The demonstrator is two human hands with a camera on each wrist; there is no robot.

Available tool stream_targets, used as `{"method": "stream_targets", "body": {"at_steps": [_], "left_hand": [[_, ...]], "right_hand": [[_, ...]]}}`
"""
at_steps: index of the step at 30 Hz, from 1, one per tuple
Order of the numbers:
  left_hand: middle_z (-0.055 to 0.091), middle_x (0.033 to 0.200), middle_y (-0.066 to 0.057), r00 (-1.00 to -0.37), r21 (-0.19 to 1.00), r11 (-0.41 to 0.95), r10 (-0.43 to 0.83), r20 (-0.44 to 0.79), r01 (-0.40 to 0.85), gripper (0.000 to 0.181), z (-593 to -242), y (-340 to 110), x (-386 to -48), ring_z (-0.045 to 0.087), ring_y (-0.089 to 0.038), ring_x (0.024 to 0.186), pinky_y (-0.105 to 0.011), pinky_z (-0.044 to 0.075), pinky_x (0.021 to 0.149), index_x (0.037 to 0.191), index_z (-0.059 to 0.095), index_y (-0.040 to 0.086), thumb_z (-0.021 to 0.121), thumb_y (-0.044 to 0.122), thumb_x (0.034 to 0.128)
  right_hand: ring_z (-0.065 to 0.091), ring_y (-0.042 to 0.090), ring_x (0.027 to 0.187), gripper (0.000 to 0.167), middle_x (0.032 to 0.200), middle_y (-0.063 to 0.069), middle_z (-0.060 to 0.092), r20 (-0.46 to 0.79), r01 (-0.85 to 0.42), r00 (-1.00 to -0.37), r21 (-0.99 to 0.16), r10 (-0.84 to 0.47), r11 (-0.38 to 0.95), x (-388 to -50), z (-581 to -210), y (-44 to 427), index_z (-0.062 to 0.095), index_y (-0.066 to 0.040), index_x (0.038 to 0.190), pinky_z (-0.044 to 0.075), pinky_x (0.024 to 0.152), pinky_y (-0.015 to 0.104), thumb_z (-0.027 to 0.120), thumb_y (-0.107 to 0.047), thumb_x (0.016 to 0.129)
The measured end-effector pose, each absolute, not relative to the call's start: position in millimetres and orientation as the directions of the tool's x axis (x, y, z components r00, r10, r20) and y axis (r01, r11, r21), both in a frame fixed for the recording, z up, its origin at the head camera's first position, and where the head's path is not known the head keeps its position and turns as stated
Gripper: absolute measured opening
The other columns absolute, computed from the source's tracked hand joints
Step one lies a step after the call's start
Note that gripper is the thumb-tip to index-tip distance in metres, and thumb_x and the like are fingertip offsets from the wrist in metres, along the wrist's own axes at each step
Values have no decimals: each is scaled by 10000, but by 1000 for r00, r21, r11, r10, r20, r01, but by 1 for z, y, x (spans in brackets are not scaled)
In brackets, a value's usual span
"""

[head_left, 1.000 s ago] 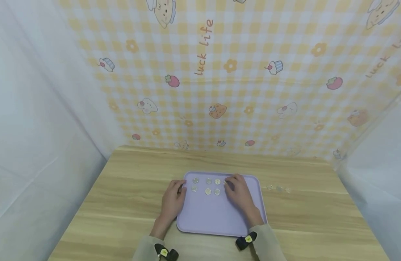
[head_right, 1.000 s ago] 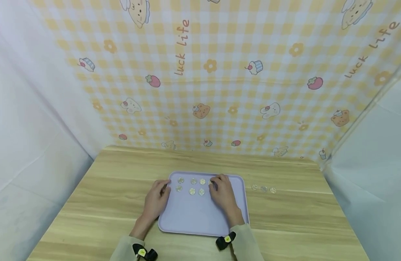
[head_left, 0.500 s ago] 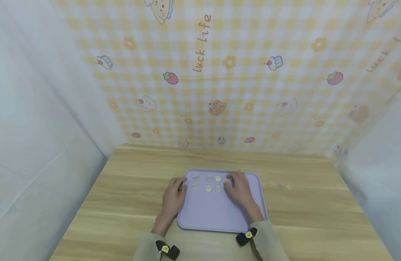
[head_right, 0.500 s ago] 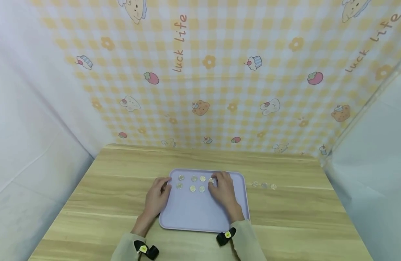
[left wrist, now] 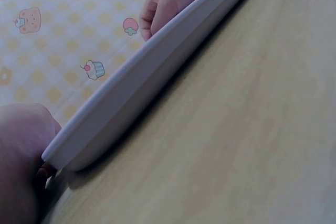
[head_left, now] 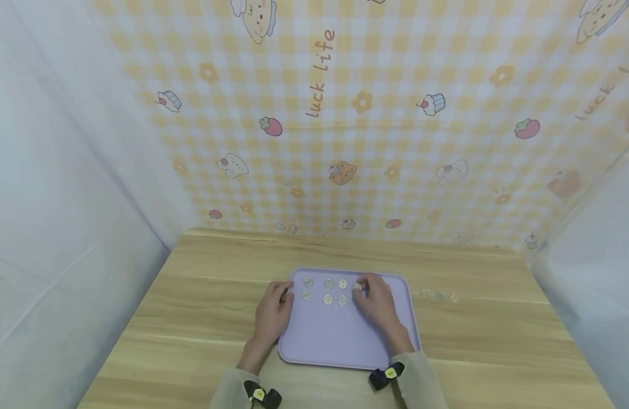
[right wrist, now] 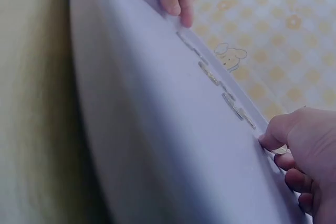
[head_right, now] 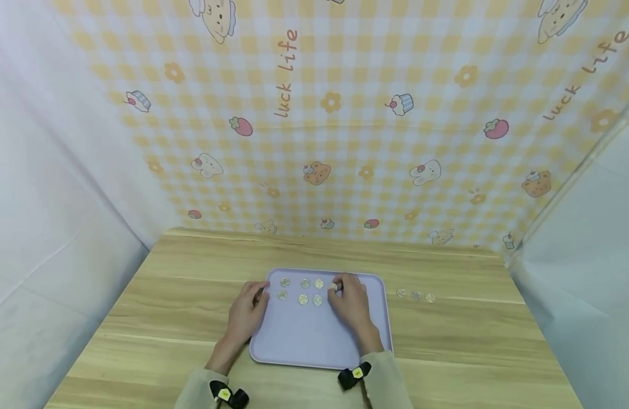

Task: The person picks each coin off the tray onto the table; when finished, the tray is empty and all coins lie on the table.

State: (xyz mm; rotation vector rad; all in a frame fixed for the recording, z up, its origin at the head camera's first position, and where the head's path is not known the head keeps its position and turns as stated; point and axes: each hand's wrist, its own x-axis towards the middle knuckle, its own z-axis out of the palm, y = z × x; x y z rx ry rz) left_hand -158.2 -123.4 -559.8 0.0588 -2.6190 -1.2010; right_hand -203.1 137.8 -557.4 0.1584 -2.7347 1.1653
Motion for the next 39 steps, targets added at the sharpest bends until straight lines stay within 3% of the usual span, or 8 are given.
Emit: {"method": "stream_targets", "body": {"at_steps": [10,20,30,39], "left_hand": [[646,1180,-56,-964,750,656,-136,227,84,290,-560,-122,-159,629,-147,928,-340,541,784,1244,678,95,631,172,969],[642,1173,-49,-967,750,657,-130,220,82,293,-560,-120,-159,607,-128,906,-308,524,765,1249,677,100,631,179,970],[645,1160,-42,-964,750,657,-140,227,81,283,-559,-122,-161,609,-126,893,-308,522,750,1235,683,103,635,171,965],[643,1169,-76,-963,740,666,-130,237,92,336,-562,-124,-159,631,-157,924,-351,537,782,1289,639,64,631,157,966]], "right_hand": [[559,152,846,202,914,0,655,243,-240,-965,-669,-98,704,-201,-559,144,720,-134,1051,439,849,418,714,-148,850],[560,131,874,276,918,-17,654,164,-220,-975,-671,-148,708,-200,-551,148,729,-105,1124,485,829,378,759,-202,868],[534,115,789,239,841,-17,609,154,-183,-982,-674,-106,716,-202,-551,146,724,-94,1011,478,720,307,782,-262,851],[533,116,795,238,854,-15,599,130,-144,-989,-706,-73,693,-197,-552,143,713,-112,1018,474,732,299,790,-258,847]]}}
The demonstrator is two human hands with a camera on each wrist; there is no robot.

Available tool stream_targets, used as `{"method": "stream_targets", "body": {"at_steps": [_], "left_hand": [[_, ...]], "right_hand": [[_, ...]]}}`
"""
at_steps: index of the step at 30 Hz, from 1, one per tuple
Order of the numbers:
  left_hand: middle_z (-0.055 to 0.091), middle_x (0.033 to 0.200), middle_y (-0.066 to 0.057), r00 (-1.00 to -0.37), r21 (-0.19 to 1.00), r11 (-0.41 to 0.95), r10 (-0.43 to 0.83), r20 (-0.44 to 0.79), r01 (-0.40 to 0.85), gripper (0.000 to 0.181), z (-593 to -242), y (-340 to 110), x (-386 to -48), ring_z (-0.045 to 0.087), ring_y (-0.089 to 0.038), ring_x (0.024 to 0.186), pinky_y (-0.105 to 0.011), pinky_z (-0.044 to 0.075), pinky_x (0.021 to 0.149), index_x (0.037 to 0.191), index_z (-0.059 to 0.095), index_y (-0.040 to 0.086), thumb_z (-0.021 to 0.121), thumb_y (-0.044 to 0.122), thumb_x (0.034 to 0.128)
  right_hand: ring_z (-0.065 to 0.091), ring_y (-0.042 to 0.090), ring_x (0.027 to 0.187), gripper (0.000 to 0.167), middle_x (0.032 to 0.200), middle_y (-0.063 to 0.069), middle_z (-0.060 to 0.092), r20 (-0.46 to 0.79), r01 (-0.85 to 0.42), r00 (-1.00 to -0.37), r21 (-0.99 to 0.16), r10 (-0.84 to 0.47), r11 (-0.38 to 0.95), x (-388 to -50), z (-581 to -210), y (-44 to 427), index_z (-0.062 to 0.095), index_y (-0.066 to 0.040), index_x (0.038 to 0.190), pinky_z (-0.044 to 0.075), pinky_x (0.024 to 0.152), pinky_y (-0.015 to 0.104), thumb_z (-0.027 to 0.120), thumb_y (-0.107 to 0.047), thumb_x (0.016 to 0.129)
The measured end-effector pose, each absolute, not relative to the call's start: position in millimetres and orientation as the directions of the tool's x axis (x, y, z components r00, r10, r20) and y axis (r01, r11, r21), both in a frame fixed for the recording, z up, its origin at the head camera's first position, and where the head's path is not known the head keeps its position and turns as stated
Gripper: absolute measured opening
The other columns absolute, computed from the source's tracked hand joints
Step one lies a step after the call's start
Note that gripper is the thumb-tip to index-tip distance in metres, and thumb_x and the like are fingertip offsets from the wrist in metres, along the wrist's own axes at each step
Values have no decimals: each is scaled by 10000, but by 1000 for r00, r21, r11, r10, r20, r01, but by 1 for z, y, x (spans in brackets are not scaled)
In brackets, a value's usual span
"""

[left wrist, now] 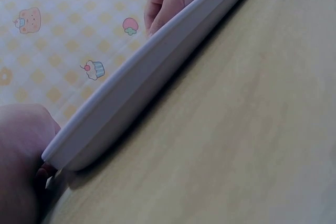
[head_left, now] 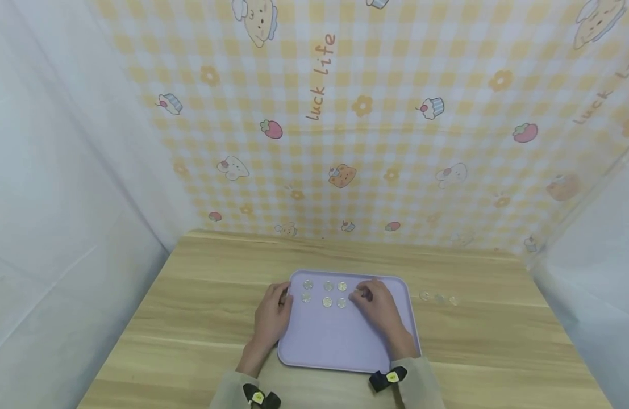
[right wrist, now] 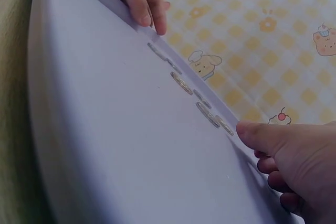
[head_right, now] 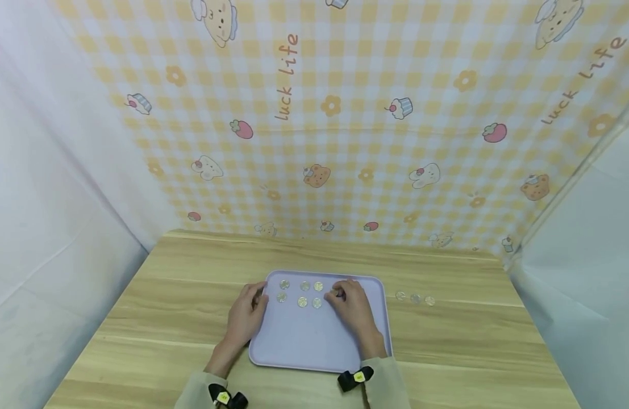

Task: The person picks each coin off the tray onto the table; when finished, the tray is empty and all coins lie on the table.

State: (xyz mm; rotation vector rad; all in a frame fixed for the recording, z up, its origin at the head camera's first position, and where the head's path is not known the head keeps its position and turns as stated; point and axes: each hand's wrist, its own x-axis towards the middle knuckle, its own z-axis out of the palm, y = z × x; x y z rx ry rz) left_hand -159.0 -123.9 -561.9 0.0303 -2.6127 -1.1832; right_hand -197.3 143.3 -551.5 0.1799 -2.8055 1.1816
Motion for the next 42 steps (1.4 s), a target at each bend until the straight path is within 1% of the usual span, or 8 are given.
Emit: {"method": "stream_targets", "body": {"at_steps": [8,13,15,23,28,32,39,42], "left_hand": [[645,1158,-84,-959,730,674,-117,258,114,350,-562,-125,-158,623,-149,913,-339,539,775,1304,628,53,627,152,968],[650,1161,-91,-952,736,663,-119,281,134,353,-561,-126,-158,648,-164,919,-338,559,771,1297,628,36,640,137,959],[651,1166,-95,-950,739,658,-122,288,140,358,-559,-126,-157,657,-175,926,-347,565,772,1300,626,31,644,128,956],[651,1181,-98,-949,733,665,-116,293,145,363,-562,-127,-158,663,-183,948,-369,563,793,1305,623,31,646,121,954],[649,1185,-100,-950,738,660,-124,286,136,364,-563,-127,-158,670,-199,962,-388,565,815,1303,624,30,647,126,953],[644,1196,-93,-956,746,655,-125,265,121,362,-563,-127,-158,668,-200,977,-392,563,829,1311,621,41,630,146,965],[646,1192,-88,-959,742,660,-120,255,115,365,-563,-125,-159,657,-181,962,-378,557,812,1312,621,42,634,151,964],[647,1188,-91,-958,737,665,-116,263,122,366,-563,-125,-159,650,-177,952,-373,553,802,1311,620,37,638,140,960]], "right_hand": [[527,111,804,229,889,-29,595,172,-162,-984,-699,-57,697,-195,-553,144,696,-146,1000,479,735,301,786,-299,855],[588,132,889,222,963,-11,637,238,-229,-968,-722,-77,653,-195,-550,142,691,-136,994,523,815,356,785,-286,860],[604,131,914,216,982,-12,649,243,-246,-966,-737,-92,629,-196,-549,142,693,-141,1001,534,836,350,780,-284,864],[561,98,841,186,910,-57,623,241,-251,-966,-759,-99,601,-197,-542,150,686,-188,958,503,766,262,790,-302,854],[570,104,838,187,906,-46,648,309,-291,-948,-749,-75,595,-197,-534,164,700,-176,958,497,760,268,798,-289,846],[566,108,843,170,908,-13,665,339,-298,-940,-750,-44,590,-199,-529,178,712,-142,966,491,765,260,797,-235,851],[541,39,818,198,892,19,672,365,-248,-927,-770,88,588,-199,-527,206,715,-95,984,448,752,178,812,-174,831],[536,74,836,232,917,32,654,300,-167,-941,-810,153,563,-199,-522,216,706,-98,1020,443,735,180,796,-234,855]]}}
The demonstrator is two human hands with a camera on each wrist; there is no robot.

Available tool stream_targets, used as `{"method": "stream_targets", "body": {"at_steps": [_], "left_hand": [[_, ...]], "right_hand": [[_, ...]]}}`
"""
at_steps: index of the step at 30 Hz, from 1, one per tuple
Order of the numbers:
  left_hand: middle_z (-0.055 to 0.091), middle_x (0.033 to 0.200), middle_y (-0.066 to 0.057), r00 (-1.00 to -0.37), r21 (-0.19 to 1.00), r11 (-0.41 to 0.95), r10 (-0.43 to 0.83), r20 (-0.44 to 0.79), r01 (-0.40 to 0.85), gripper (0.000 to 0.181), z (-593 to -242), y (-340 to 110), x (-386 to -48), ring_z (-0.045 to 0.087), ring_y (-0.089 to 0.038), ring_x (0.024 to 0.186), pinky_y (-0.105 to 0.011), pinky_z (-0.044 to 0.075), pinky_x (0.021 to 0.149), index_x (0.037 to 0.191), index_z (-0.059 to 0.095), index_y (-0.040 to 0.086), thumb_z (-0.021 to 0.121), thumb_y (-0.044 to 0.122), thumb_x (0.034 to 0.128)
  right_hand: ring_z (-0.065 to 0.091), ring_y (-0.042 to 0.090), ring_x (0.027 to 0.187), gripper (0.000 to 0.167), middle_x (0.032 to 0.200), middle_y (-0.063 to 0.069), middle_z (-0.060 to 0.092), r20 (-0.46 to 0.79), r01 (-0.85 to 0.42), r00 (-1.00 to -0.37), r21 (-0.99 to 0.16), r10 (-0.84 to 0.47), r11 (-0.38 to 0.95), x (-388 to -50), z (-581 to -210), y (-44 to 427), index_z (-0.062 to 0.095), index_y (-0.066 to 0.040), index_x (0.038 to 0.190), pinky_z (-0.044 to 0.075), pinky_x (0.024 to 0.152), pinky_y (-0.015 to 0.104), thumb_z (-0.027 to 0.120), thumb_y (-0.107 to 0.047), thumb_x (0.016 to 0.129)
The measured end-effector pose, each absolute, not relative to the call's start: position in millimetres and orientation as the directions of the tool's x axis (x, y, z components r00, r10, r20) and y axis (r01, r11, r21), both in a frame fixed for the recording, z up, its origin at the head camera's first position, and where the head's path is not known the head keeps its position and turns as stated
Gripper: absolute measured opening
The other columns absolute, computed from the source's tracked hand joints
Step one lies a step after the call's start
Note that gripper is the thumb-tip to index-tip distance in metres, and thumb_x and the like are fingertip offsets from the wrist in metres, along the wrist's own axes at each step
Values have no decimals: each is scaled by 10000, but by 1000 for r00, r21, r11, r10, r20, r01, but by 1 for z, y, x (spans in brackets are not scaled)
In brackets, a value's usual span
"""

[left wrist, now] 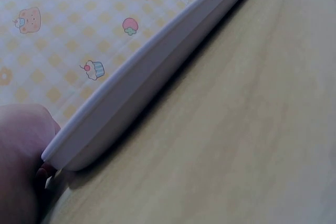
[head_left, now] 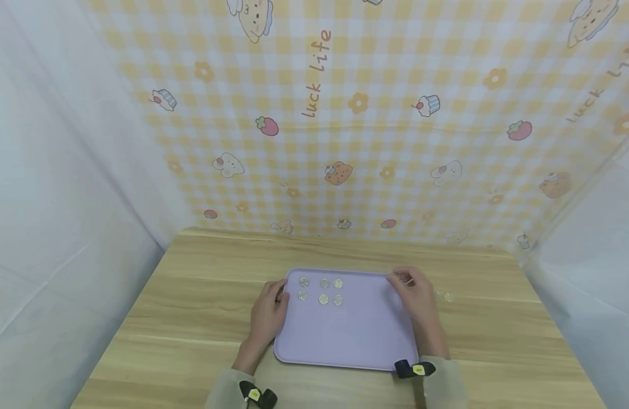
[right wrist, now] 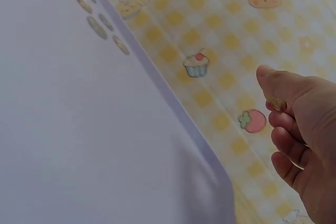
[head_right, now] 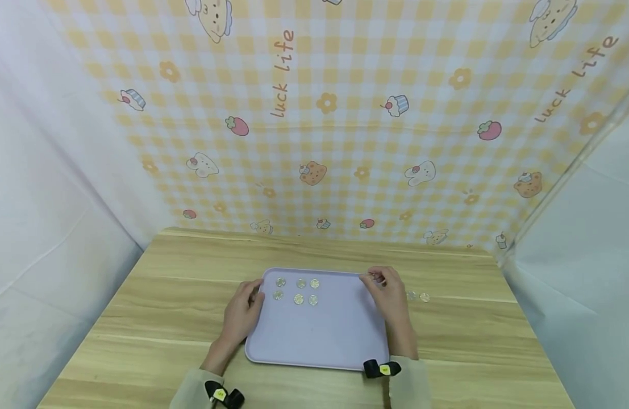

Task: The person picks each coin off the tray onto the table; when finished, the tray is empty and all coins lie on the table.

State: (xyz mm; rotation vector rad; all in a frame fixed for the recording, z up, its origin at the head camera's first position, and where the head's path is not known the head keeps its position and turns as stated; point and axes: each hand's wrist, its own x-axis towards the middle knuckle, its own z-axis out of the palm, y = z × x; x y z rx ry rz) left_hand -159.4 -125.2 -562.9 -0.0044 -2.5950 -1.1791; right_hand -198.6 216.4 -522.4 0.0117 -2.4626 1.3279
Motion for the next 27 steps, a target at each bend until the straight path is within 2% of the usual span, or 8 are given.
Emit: {"method": "stream_targets", "body": {"at_steps": [4,10,14,20,27], "left_hand": [[647,1183,-90,-957,738,664,-120,265,122,365,-563,-125,-160,647,-173,948,-372,551,799,1310,623,40,639,137,959],[649,1184,-95,-955,743,658,-121,270,126,364,-562,-124,-159,655,-182,950,-382,556,803,1306,626,36,642,132,955],[650,1176,-99,-954,744,655,-121,273,129,363,-562,-124,-158,655,-188,947,-385,557,805,1301,628,31,645,128,952],[649,1179,-95,-957,740,661,-119,263,121,363,-563,-125,-159,655,-184,948,-377,554,800,1305,626,38,645,133,955],[648,1164,-88,-956,740,661,-121,267,123,365,-563,-125,-159,643,-172,932,-373,547,787,1304,627,41,644,140,954]], "right_hand": [[527,118,877,319,984,24,631,199,-40,-957,-811,210,584,-195,-516,232,690,-135,1095,447,727,202,741,-377,895],[511,65,889,383,1046,85,653,233,-24,-941,-769,246,639,-192,-517,260,671,-74,1166,416,769,180,710,-367,923],[517,119,965,461,1133,105,645,181,52,-939,-764,291,643,-188,-519,278,638,-78,1235,417,821,261,653,-439,949],[529,207,1055,584,1261,110,588,15,201,-933,-808,359,554,-177,-525,309,542,-129,1381,440,811,343,552,-543,970],[485,328,1229,621,1395,185,497,-48,269,-915,-813,401,517,-168,-545,343,494,-56,1409,410,978,529,499,-523,1000]]}}
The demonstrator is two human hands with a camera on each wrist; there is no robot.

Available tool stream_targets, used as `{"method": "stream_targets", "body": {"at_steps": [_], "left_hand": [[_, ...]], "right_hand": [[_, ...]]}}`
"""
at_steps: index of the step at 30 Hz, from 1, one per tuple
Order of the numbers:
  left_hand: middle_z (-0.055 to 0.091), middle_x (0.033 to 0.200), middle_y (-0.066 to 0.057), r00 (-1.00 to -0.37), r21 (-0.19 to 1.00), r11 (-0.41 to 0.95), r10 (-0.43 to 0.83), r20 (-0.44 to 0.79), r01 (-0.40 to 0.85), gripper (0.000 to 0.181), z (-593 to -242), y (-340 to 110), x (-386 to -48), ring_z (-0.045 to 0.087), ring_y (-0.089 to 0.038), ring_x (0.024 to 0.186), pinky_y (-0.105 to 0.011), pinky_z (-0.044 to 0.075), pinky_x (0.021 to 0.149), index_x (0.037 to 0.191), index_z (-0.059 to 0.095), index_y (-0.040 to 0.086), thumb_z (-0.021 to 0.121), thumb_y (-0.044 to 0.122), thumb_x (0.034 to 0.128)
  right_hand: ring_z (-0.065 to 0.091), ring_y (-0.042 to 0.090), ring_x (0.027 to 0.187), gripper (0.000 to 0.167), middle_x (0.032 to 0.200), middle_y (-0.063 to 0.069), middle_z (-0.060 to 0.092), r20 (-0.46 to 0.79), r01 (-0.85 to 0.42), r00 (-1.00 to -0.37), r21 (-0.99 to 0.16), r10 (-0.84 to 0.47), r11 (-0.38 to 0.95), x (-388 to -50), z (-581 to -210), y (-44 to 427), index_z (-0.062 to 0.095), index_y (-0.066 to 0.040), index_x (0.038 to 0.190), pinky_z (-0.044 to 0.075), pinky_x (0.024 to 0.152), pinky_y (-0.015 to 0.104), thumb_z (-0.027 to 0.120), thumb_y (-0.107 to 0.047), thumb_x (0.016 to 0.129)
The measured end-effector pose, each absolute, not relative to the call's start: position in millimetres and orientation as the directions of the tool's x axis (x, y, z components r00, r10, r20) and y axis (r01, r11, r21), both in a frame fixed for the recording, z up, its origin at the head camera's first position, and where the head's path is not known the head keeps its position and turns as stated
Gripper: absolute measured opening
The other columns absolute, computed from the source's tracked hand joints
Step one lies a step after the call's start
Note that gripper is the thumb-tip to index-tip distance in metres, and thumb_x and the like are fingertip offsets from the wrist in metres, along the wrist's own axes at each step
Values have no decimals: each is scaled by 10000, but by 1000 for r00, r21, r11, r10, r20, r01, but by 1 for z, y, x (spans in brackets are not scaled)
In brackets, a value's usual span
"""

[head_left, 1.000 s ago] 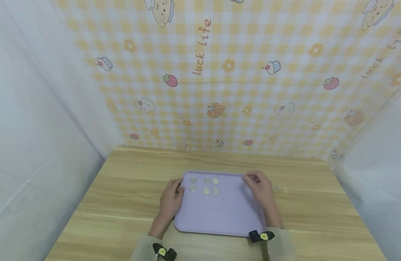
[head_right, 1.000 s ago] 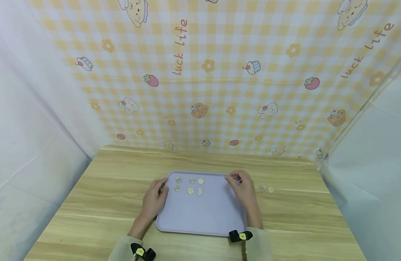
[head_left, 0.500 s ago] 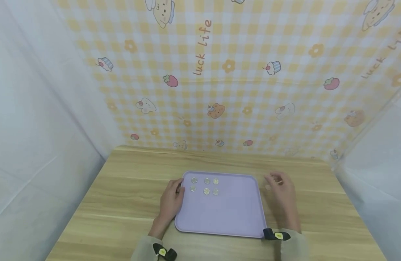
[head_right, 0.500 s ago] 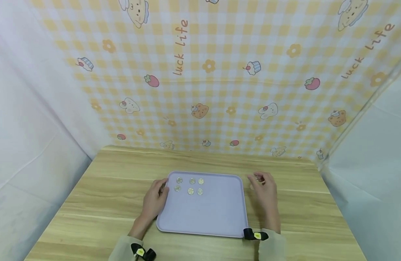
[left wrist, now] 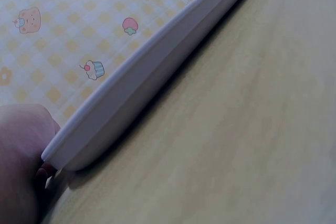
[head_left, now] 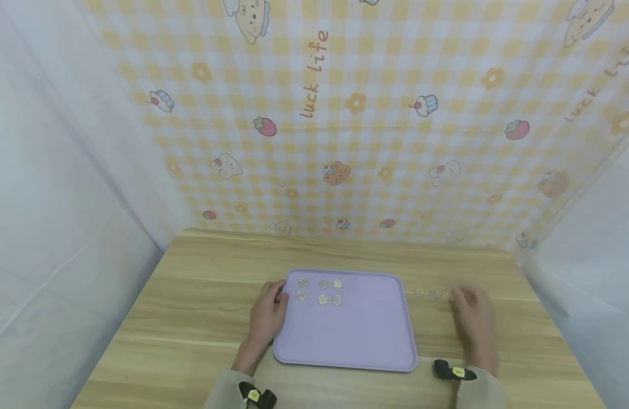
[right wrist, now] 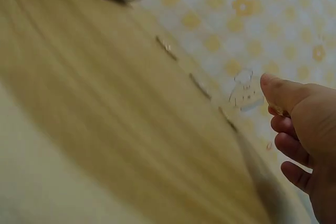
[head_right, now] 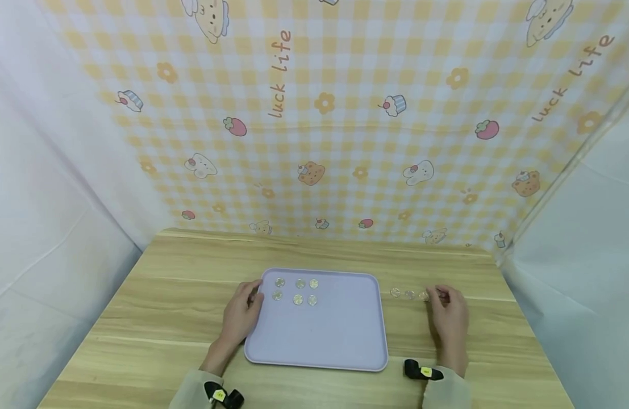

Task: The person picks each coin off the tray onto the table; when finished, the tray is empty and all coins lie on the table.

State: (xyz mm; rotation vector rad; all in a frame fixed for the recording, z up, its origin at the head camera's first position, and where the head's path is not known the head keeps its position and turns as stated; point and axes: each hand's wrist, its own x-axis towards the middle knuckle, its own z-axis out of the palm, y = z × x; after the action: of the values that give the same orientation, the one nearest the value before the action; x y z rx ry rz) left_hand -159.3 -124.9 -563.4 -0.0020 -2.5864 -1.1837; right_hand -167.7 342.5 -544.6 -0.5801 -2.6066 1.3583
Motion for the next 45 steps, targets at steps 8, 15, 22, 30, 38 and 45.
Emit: {"method": "stream_targets", "body": {"at_steps": [8,15,22,30,38,45], "left_hand": [[645,1153,-71,-958,737,667,-126,258,111,355,-565,-126,-160,626,-147,910,-342,539,765,1302,630,48,629,148,961],[649,1154,-83,-956,743,660,-130,264,116,361,-564,-124,-160,633,-163,920,-364,545,783,1302,630,43,642,142,955],[648,1152,-88,-957,736,667,-126,262,114,364,-563,-124,-160,630,-166,920,-358,537,781,1306,627,39,643,130,954],[646,1158,-82,-959,741,661,-121,256,114,365,-561,-125,-160,631,-163,927,-353,535,779,1309,626,44,640,133,956],[645,1150,-79,-959,743,659,-118,259,120,361,-563,-125,-160,617,-151,918,-339,529,770,1307,628,44,638,128,956],[648,1150,-73,-956,743,658,-126,266,120,362,-563,-125,-160,620,-148,909,-344,529,767,1302,634,48,646,134,950]], "right_hand": [[419,441,1348,610,1441,257,481,-30,301,-892,-784,452,543,-163,-547,354,513,-5,1387,315,1105,612,531,-475,999],[376,477,1381,625,1469,276,457,-42,310,-907,-739,418,598,-165,-546,355,520,9,1386,285,1129,617,502,-490,1010],[364,492,1378,630,1473,292,435,-69,320,-917,-715,393,621,-168,-548,354,501,16,1403,289,1120,629,458,-488,1027],[389,480,1342,566,1425,296,465,0,284,-919,-692,394,663,-167,-553,353,532,41,1364,287,1113,624,478,-418,1037],[424,485,1243,496,1328,303,480,70,248,-918,-667,390,703,-165,-558,352,566,41,1325,306,1052,639,516,-356,1032],[422,482,1236,478,1321,304,478,97,238,-913,-661,395,712,-166,-559,350,575,41,1323,309,1039,630,534,-330,1024]]}}
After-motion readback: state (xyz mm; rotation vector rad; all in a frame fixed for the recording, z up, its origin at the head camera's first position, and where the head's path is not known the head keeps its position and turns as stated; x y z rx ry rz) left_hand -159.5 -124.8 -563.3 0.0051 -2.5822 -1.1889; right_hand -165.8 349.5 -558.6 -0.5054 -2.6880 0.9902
